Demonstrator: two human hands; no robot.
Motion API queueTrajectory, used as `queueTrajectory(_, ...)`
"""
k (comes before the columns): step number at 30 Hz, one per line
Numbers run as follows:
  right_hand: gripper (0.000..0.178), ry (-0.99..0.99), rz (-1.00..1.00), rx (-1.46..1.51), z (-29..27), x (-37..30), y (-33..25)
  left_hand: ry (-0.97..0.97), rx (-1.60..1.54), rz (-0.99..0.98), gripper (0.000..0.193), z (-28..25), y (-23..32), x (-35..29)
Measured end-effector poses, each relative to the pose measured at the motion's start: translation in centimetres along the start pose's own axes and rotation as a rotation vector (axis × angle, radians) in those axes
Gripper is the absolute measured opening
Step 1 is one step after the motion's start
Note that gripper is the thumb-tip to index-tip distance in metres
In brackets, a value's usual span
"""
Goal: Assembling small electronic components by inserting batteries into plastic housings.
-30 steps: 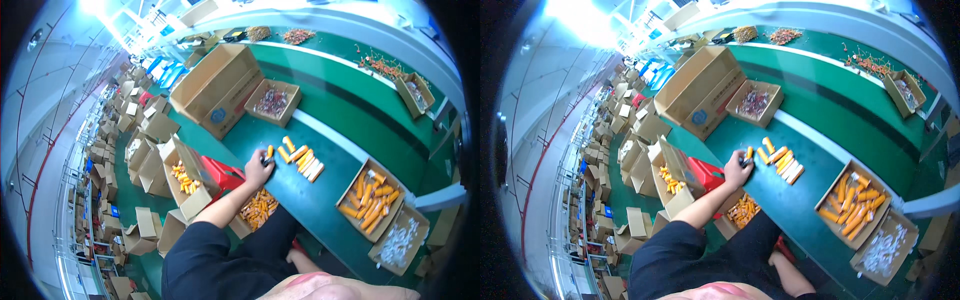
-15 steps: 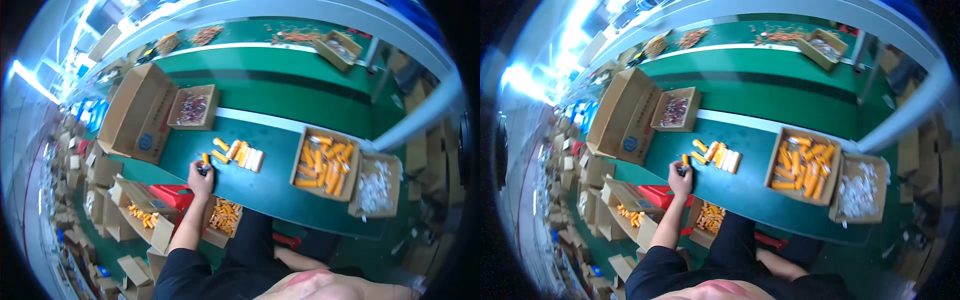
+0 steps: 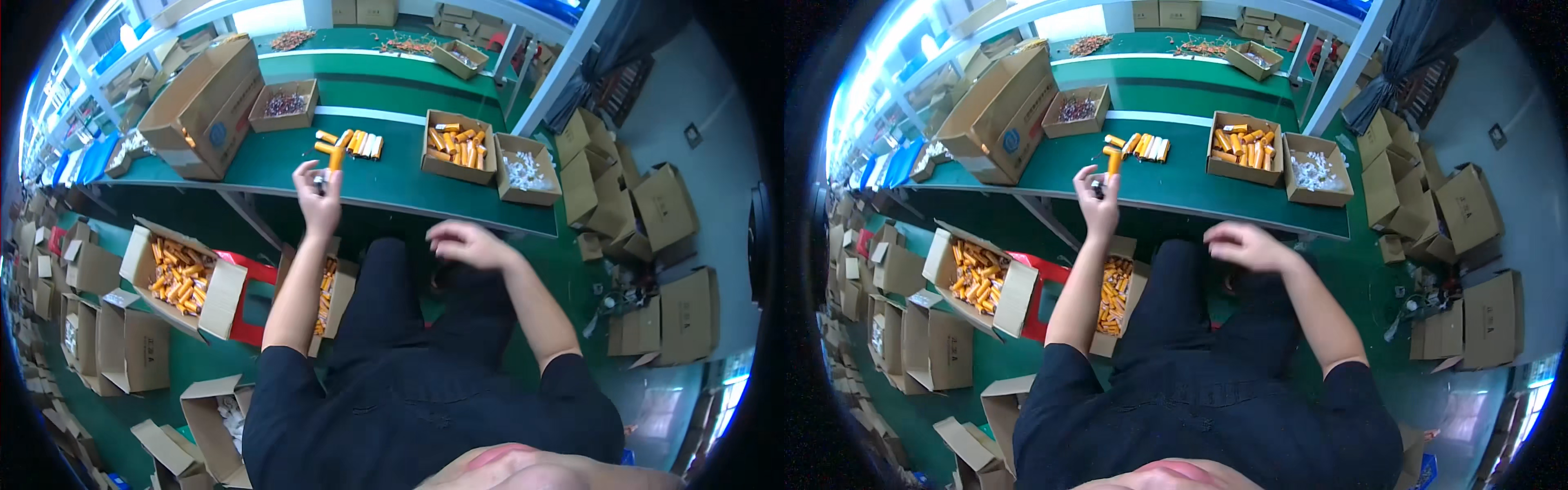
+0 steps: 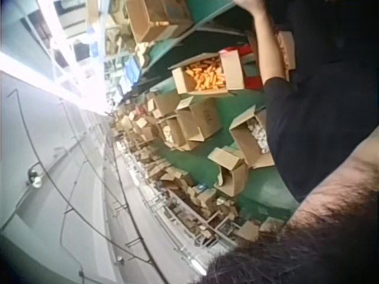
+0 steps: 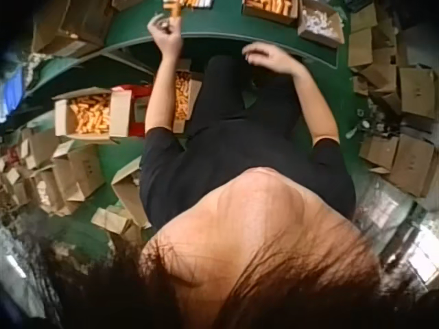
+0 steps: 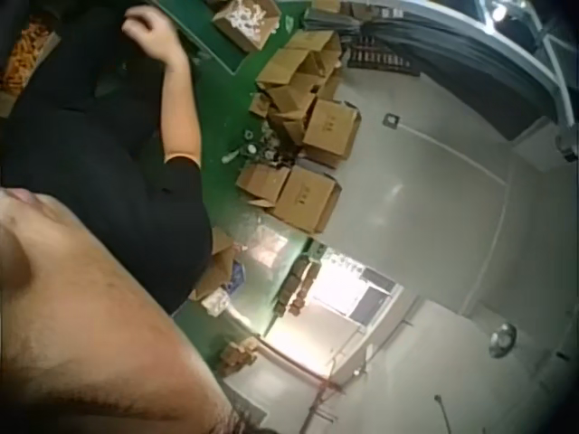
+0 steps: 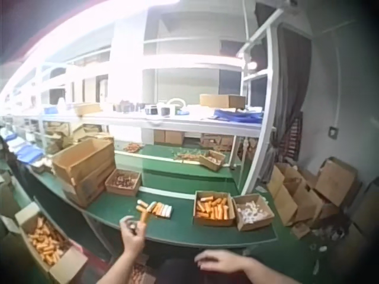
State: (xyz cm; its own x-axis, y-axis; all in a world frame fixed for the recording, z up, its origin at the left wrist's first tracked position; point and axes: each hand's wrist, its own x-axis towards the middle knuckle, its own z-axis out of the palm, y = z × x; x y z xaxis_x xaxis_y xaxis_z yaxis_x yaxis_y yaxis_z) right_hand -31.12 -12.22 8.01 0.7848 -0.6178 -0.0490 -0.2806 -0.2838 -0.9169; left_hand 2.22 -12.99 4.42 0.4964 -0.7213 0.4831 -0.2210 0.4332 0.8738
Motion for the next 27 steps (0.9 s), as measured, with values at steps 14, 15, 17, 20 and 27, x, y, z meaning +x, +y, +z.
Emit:
queueTrajectory(14, 0.02, 0.334, -0.188, 0.154, 8.4, 1.6, -11.0, -0.081, -0.367, 0.143, 0.05, 4.8, 7.0, -17.7)
queueTrajectory(15, 0.017, 0.367, -0.248, 0.273, 8.6, 2.4, -10.9, -0.078, -0.355, 0.155, 0.05, 4.7, 7.0, -17.1)
queueTrajectory(17, 0.017, 0.319, -0.275, 0.363, 7.6, 3.9, -11.7, -0.086, -0.342, 0.2, 0.049, 3.8, 7.2, -15.0)
queueTrajectory(20, 0.015, 0.272, -0.241, 0.7, 6.0, 4.4, -11.0, -0.22, -0.306, 0.219, 0.044, 2.7, 7.1, -13.8)
queueTrajectory(27, 0.012, 0.239, -0.152, 0.404, 4.9, 6.2, -3.0, -0.174, -0.364, -0.241, 0.036, 1.8, 5.0, -11.7)
